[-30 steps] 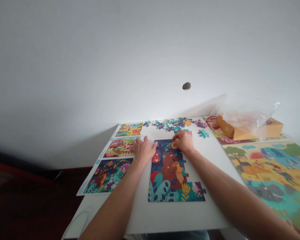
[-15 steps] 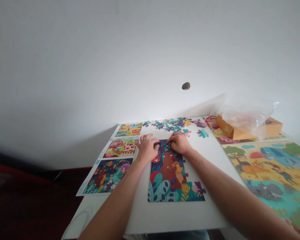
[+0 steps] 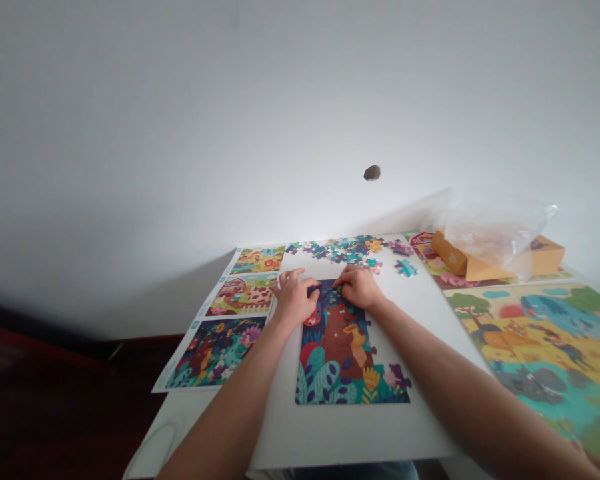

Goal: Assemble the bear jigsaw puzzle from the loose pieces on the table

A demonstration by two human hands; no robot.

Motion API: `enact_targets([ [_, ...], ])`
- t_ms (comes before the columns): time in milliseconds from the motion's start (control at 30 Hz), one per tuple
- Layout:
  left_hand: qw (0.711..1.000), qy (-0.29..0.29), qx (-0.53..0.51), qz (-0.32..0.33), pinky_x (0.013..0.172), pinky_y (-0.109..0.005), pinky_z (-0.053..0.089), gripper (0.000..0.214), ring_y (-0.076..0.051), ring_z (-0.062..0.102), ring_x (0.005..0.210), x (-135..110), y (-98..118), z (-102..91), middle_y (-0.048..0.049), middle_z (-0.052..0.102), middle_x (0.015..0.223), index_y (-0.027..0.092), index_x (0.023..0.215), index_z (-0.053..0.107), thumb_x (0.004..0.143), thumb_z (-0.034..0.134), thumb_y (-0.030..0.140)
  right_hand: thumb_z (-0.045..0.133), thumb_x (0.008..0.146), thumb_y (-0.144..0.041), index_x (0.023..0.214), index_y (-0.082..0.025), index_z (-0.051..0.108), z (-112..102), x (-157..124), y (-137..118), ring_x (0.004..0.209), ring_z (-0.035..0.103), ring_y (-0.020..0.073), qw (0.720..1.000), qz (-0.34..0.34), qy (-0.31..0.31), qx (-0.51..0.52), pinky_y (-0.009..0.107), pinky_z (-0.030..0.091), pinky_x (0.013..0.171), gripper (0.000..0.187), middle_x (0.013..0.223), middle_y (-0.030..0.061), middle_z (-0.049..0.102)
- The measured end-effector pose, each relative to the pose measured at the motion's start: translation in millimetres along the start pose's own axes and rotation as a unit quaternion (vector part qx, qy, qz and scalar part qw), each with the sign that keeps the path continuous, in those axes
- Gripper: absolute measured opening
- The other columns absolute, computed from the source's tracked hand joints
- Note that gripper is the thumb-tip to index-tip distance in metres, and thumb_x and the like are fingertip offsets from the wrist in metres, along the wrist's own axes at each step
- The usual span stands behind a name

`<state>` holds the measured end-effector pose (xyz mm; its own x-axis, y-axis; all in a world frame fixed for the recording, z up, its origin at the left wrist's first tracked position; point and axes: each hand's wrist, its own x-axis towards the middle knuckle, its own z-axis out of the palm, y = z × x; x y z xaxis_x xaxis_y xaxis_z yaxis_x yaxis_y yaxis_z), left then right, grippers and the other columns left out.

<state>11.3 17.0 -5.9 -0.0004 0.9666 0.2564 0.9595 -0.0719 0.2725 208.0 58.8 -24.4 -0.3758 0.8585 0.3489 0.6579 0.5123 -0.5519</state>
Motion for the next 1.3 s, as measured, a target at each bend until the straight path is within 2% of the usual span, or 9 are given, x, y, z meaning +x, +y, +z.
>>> enact_targets([
  [67,1.000,0.002,-0.001,0.019,0.109,-0.059,0.028,0.017,-0.034,0.037,0.133,0,0,-0.6,-0.0019,0.054,0.141,0.035,0.094,0.078,0.083,0.066,0.032,0.050,0.071,-0.006,0.087,-0.029,0.081,0,0,0,0.087,0.063,0.0175,1.000,0.002,0.000,-0.002,0.030,0.042,0.088,0.042,0.092,0.0019,0.070],
  [167,0.995,-0.013,-0.021,0.100,0.111,-0.057,0.026,0.017,-0.034,0.036,0.133,-2,2,-2.7,0.0002,0.053,0.143,0.032,0.095,0.078,0.083,0.068,0.038,0.050,0.071,-0.006,0.088,-0.029,0.081,0,0,0,0.088,0.063,0.0178,1.000,0.000,0.001,-0.012,0.031,0.041,0.089,0.042,0.092,0.0019,0.070],
  [333,0.972,-0.076,-0.061,0.214,0.112,-0.059,0.024,0.045,-0.033,0.040,0.131,-6,5,-4.1,-0.0024,0.056,0.140,0.031,0.114,0.070,0.077,0.071,0.057,0.050,0.072,-0.006,0.086,-0.029,0.081,-1,0,-3,0.090,0.063,0.0182,1.000,0.004,0.002,-0.026,0.031,0.039,0.090,0.041,0.091,0.0020,0.071],
  [467,0.968,-0.107,-0.073,0.213,0.113,-0.063,0.017,0.058,-0.033,0.042,0.130,-7,4,-2.4,-0.0056,0.056,0.140,0.031,0.126,0.061,0.077,0.071,0.059,0.050,0.074,-0.007,0.084,-0.028,0.080,-2,0,-8,0.090,0.063,0.0180,0.998,0.025,0.004,-0.049,0.031,0.037,0.091,0.038,0.090,0.0012,0.072],
  [600,0.969,-0.113,-0.075,0.206,0.114,-0.065,0.014,0.057,-0.033,0.042,0.130,-6,2,-1.2,-0.0054,0.055,0.141,0.030,0.124,0.061,0.075,0.073,0.058,0.050,0.079,-0.010,0.083,-0.025,0.078,-8,-1,-12,0.094,0.062,0.0189,0.990,0.095,0.034,-0.097,0.033,0.034,0.092,0.032,0.093,0.0031,0.073],
  [767,0.969,-0.118,-0.078,0.201,0.112,-0.066,0.016,0.053,-0.034,0.043,0.130,-6,2,-3.5,-0.0056,0.054,0.142,0.030,0.122,0.063,0.078,0.071,0.058,0.050,0.080,-0.011,0.100,-0.024,0.076,-23,-3,-4,0.106,0.058,0.0245,0.951,0.226,0.127,-0.169,0.040,0.029,0.094,0.036,0.106,0.0085,0.070],
  [900,0.969,-0.117,-0.079,0.201,0.112,-0.065,0.018,0.052,-0.033,0.043,0.130,-7,2,-6.2,-0.0046,0.055,0.142,0.031,0.123,0.063,0.078,0.071,0.056,0.050,0.082,-0.015,0.109,-0.024,0.074,-27,-5,5,0.108,0.056,0.0274,0.933,0.284,0.126,-0.183,0.042,0.028,0.092,0.038,0.109,0.0112,0.068],
  [1133,0.970,-0.109,-0.076,0.204,0.113,-0.067,0.015,0.055,-0.034,0.043,0.130,-9,3,-8.1,-0.0054,0.054,0.142,0.032,0.126,0.062,0.077,0.072,0.054,0.049,0.084,-0.018,0.106,-0.025,0.074,-16,-1,1,0.108,0.056,0.0265,0.945,0.259,0.085,-0.179,0.041,0.027,0.094,0.034,0.110,0.0104,0.067],
  [1300,0.957,-0.142,-0.084,0.240,0.113,-0.071,0.009,0.063,-0.036,0.038,0.136,-10,9,-7.3,-0.0052,0.049,0.149,0.034,0.133,0.057,0.076,0.073,0.055,0.049,0.085,-0.019,0.105,-0.027,0.074,-15,0,0,0.108,0.057,0.0236,0.962,0.208,0.069,-0.163,0.039,0.028,0.093,0.033,0.111,0.0053,0.070],
])
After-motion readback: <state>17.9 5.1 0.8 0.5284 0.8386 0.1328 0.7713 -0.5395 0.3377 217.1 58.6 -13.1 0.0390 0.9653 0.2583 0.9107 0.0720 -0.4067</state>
